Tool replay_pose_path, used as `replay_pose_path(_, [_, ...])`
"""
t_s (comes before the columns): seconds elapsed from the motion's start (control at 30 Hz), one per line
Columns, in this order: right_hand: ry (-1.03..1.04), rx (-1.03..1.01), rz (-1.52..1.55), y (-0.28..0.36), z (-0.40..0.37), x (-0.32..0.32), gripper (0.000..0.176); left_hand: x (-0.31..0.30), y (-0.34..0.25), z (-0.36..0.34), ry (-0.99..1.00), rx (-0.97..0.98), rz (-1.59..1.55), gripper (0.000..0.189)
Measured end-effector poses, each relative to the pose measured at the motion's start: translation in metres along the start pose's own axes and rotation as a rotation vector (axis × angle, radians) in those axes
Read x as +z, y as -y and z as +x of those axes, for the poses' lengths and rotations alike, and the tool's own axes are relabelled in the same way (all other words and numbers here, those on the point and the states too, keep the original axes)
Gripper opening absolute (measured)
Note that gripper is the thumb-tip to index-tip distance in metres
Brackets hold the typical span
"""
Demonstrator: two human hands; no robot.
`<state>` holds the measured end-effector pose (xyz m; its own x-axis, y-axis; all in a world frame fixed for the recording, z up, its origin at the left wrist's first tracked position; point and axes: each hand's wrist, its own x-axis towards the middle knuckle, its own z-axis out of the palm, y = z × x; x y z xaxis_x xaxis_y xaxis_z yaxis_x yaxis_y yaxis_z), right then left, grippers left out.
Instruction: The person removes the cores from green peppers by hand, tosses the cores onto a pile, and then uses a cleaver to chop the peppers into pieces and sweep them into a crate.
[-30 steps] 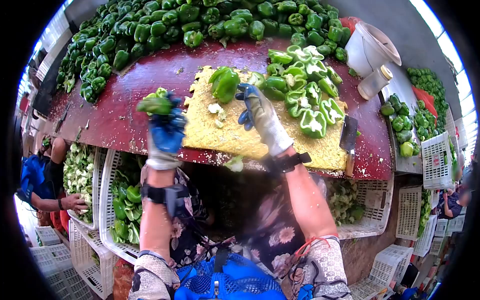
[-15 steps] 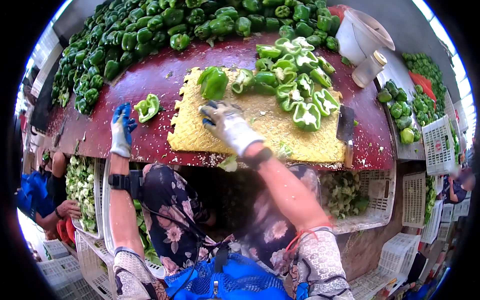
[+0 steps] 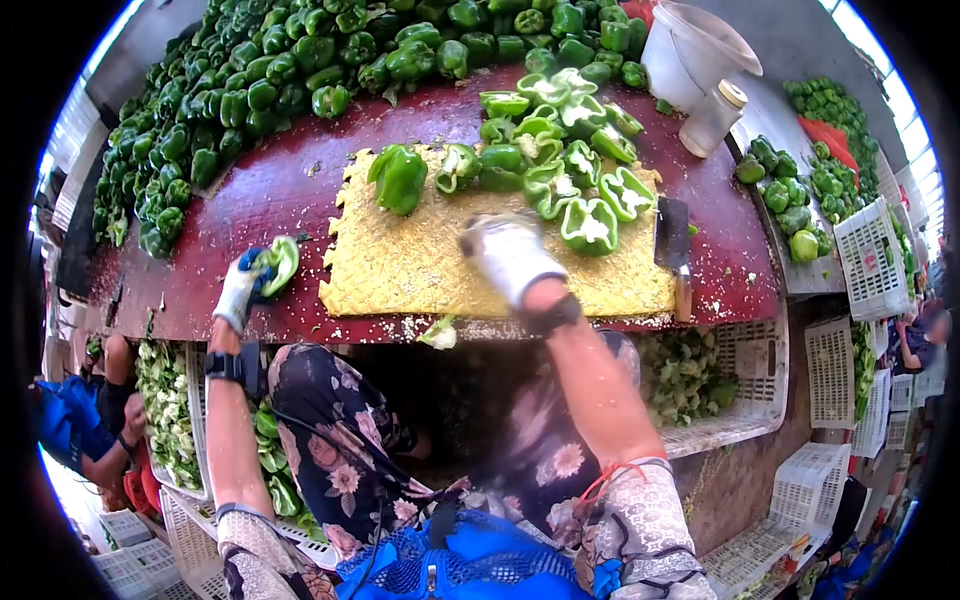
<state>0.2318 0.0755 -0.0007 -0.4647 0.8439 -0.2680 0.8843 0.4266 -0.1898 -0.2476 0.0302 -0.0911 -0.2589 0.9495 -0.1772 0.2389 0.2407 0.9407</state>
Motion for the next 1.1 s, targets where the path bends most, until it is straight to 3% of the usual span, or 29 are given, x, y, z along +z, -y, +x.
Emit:
replay_pose_path(0.03, [0.021,0.064,0.000,-0.015,-0.008,-0.004,0.032,-0.022,0.022,0.003,-0.022,0.008,0.246,0.030])
replay_pose_path(0.1, [-0.036,0.178,0.121,-0.033,-0.026,-0.011,0.050,-0.034,-0.021,-0.046,0.165,-0.114,0.675,0.029])
replay_pose_path(0.17, [-0.392,0.163,0.175,-0.033,-0.037,-0.002,0.040,-0.038,-0.042,-0.057,0.243,-0.038,0.742,0.034])
replay_pose_path(0.23, [-0.417,0.134,0.205,-0.028,-0.025,-0.002,0.044,-0.017,-0.071,-0.052,0.163,0.072,0.372,0.044])
replay_pose_path(0.27, [-0.433,0.112,0.232,-0.026,-0.018,0.000,0.047,0.007,-0.096,-0.046,0.132,0.222,0.477,0.049])
replay_pose_path(0.3, [-0.646,0.037,0.173,-0.029,-0.008,0.023,0.046,0.036,-0.118,-0.036,0.079,0.345,0.645,0.055])
replay_pose_path(0.37, [-0.576,0.066,0.289,-0.027,-0.002,0.019,0.047,0.103,-0.171,-0.028,0.055,0.369,0.806,0.063])
replay_pose_path(0.43, [-0.559,0.097,0.341,-0.025,-0.006,0.017,0.047,0.159,-0.171,0.004,-0.084,0.413,0.881,0.069])
replay_pose_path(0.47, [-0.534,0.102,0.350,-0.026,-0.006,0.017,0.047,0.183,-0.182,0.013,0.006,0.360,0.809,0.075])
replay_pose_path(0.5, [-0.507,0.109,0.359,-0.029,-0.006,0.018,0.048,0.198,-0.160,0.040,0.001,0.599,0.875,0.080])
replay_pose_path(0.57, [-0.490,0.100,0.395,-0.034,-0.007,0.017,0.049,0.224,-0.157,0.063,0.218,0.517,0.873,0.082])
replay_pose_path(0.63, [-0.545,0.122,0.414,-0.037,-0.017,0.014,0.050,0.233,-0.152,0.067,0.244,0.534,0.874,0.083])
replay_pose_path(0.7, [-0.461,0.093,0.402,-0.046,-0.021,0.010,0.051,0.232,-0.161,0.056,0.368,0.401,0.706,0.086])
replay_pose_path(0.77, [-0.380,0.057,0.395,-0.051,-0.017,0.011,0.053,0.236,-0.135,0.058,0.326,0.384,0.601,0.082])
replay_pose_path(0.83, [-0.177,0.203,0.533,-0.051,-0.005,0.014,0.072,0.247,-0.111,0.048,0.173,0.384,0.552,0.072])
replay_pose_path(0.9, [-0.133,0.187,0.557,-0.046,-0.002,0.013,0.077,0.249,-0.132,0.013,0.198,0.311,0.473,0.062])
replay_pose_path(0.97, [-0.187,0.109,0.518,-0.037,-0.001,0.014,0.081,0.252,-0.108,0.016,0.269,0.401,0.331,0.057])
replay_pose_path(1.03, [-0.154,0.059,0.621,-0.031,0.003,0.020,0.084,0.257,-0.099,0.000,0.300,0.322,0.248,0.055])
replay_pose_path(1.1, [-0.072,-0.039,0.504,-0.023,-0.002,0.024,0.085,0.257,-0.110,-0.024,0.414,0.234,0.207,0.055])
